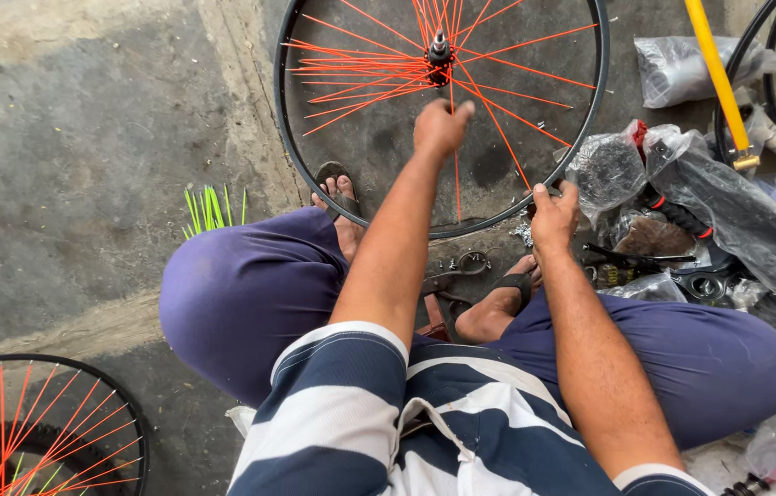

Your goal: The person sits on the ground lacing a bicycle wheel, threading orange spokes through the hub and rim and securing them with nipple hardware, working around the rim section by section. A second partially laced wheel and a bundle of green spokes lie nearby on the floor.

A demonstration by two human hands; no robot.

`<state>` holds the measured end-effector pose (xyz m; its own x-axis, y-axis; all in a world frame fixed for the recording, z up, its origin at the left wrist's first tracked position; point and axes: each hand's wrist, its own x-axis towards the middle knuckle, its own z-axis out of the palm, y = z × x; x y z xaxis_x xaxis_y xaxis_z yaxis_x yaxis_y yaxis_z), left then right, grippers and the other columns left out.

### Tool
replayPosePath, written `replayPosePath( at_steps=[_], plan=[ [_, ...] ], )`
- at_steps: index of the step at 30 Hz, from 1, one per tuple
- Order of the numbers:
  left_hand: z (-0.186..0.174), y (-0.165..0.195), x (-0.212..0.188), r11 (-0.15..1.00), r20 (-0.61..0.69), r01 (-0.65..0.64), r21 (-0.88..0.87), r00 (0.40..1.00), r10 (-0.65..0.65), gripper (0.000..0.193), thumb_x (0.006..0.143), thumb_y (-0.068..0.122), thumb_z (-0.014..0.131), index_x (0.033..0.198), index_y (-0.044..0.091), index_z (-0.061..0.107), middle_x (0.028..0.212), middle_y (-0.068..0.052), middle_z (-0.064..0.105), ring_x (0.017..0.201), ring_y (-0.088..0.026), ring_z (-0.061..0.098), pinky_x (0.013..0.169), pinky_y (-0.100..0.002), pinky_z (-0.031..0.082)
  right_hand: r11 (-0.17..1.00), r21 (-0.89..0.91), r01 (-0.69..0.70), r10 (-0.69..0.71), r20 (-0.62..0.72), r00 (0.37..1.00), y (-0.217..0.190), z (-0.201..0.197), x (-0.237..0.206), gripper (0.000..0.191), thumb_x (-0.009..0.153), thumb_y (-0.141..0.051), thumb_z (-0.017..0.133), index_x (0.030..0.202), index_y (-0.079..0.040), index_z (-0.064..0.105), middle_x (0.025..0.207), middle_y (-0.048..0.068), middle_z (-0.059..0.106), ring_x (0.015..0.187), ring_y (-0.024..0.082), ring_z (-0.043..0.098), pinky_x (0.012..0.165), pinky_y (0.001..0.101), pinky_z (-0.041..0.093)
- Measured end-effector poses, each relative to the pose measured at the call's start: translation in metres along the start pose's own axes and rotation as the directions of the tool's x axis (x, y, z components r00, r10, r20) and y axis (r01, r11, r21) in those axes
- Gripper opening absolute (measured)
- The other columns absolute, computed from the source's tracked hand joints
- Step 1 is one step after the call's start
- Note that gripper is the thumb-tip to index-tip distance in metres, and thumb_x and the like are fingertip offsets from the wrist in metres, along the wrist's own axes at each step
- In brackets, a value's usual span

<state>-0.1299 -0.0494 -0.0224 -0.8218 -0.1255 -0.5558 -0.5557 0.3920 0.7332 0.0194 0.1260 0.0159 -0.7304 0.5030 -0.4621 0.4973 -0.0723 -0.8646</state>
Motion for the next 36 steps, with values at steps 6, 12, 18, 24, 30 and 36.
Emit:
replayPosePath(
  at_steps=[6,12,18,24,30,36],
  plan=[
    [-0.011,0.008,0.042,0.279,-0.031,0.052,-0.959,0.958,-0.286,0.032,0.099,0.022,0.066,0.122,0.003,0.052,0.102,-0.011,0.069,0.089,-0.025,0.067,0.071,-0.037,0.052,1.0,-0.015,-0.004,0.004,0.006,1.0,0.002,0.002,0.002,0.037,0.101,-0.01,0.063,0.134,0.0,0.048,0.096,0.012,0.074,0.079,0.014,0.068,0.069,0.0289,0.056],
    [-0.023,0.01,0.058,0.082,0.003,0.028,-0.996,0.956,-0.292,0.022,0.102,0.02,0.056,0.121,0.007,0.056,0.103,-0.009,0.068,0.088,-0.023,0.069,0.075,-0.036,0.058,0.995,-0.082,-0.059,0.058,-0.014,0.998,0.001,0.004,0.004,0.037,0.102,-0.01,0.062,0.135,-0.001,0.047,0.096,0.012,0.075,0.078,0.014,0.066,0.067,0.0289,0.053],
    [-0.03,0.0,0.043,0.164,-0.171,-0.111,-0.98,0.891,-0.421,0.021,0.105,0.019,0.056,0.119,0.004,0.062,0.108,-0.01,0.069,0.091,-0.023,0.07,0.076,-0.037,0.058,0.996,-0.078,-0.048,0.048,-0.001,0.999,0.0,0.007,0.002,0.038,0.099,-0.009,0.064,0.132,-0.001,0.049,0.096,0.01,0.075,0.081,0.013,0.07,0.071,0.0283,0.058],
    [-0.066,-0.028,0.02,0.728,-0.61,-0.084,-0.68,0.616,-0.499,0.046,0.087,0.023,0.072,0.125,-0.001,0.063,0.113,-0.017,0.07,0.102,-0.035,0.07,0.087,-0.045,0.054,0.982,-0.177,0.065,-0.064,0.014,0.998,-0.004,0.006,0.001,0.035,0.101,-0.013,0.064,0.132,0.0,0.053,0.094,0.009,0.075,0.078,0.012,0.064,0.069,0.0274,0.051],
    [-0.108,-0.058,-0.018,0.939,-0.798,0.338,-0.068,0.546,-0.255,0.046,0.082,0.032,0.075,0.116,0.002,0.068,0.113,-0.024,0.066,0.11,-0.04,0.063,0.092,-0.049,0.05,0.969,-0.219,0.111,-0.109,0.024,0.994,-0.006,0.002,-0.002,0.038,0.098,-0.015,0.066,0.131,0.001,0.054,0.091,0.009,0.076,0.078,0.014,0.064,0.07,0.0291,0.051],
    [-0.094,-0.074,-0.085,0.641,-0.287,0.112,0.759,0.942,0.174,0.022,0.085,0.027,0.063,0.092,0.015,0.08,0.102,-0.011,0.075,0.104,-0.036,0.068,0.085,-0.052,0.053,0.953,-0.256,0.16,-0.156,0.034,0.987,-0.005,-0.001,-0.004,0.042,0.095,-0.016,0.068,0.129,0.002,0.053,0.094,0.009,0.076,0.086,0.016,0.067,0.077,0.031,0.051]
  ],
)
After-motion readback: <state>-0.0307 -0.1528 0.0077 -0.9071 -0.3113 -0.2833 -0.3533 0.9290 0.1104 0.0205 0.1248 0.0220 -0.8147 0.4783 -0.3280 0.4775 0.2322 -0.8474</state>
